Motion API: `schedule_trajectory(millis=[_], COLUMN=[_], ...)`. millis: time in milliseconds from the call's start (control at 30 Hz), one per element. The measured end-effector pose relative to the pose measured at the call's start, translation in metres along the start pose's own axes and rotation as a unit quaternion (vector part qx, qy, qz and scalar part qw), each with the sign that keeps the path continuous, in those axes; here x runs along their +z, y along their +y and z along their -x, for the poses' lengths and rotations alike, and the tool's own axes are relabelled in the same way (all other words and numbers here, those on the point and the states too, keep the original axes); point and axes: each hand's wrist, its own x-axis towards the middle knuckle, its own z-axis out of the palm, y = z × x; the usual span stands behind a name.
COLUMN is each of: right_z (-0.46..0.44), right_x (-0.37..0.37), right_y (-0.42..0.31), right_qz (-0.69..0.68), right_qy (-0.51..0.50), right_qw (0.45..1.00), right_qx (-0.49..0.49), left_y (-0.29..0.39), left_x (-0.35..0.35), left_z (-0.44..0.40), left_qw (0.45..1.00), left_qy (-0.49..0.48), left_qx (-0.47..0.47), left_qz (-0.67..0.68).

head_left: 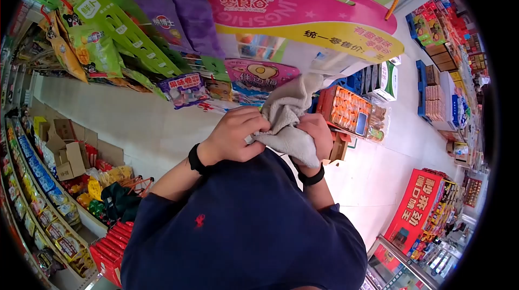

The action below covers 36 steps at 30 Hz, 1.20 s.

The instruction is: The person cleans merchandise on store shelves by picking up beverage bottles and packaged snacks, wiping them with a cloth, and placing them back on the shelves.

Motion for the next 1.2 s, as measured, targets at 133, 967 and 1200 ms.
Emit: schedule_trajectory(millis=[133,967,1200], right_z=[-0.008,0.021,-0.011], right_x=[-0.003,0.08,0.078], right_y=[-0.02,0.02,0.001], right_qz=[-0.034,0.094,0.092], right_qy=[0.065,-0.179,-0.039], right_qw=[0.997,0.975,0.993], right_qx=[-0.033,0.088,-0.065], left_y=[0.022,-0.053,-0.016], left_x=[-0.015,0.003,-0.023], left_z=[-0.011,0.037,0.015], left_qw=[0.999,0.971,0.979], left_qy=[0.033,0.046,0.182], left_qx=[0.027,-0.226,0.033], left_qz=[0.012,-0.07,-0.084])
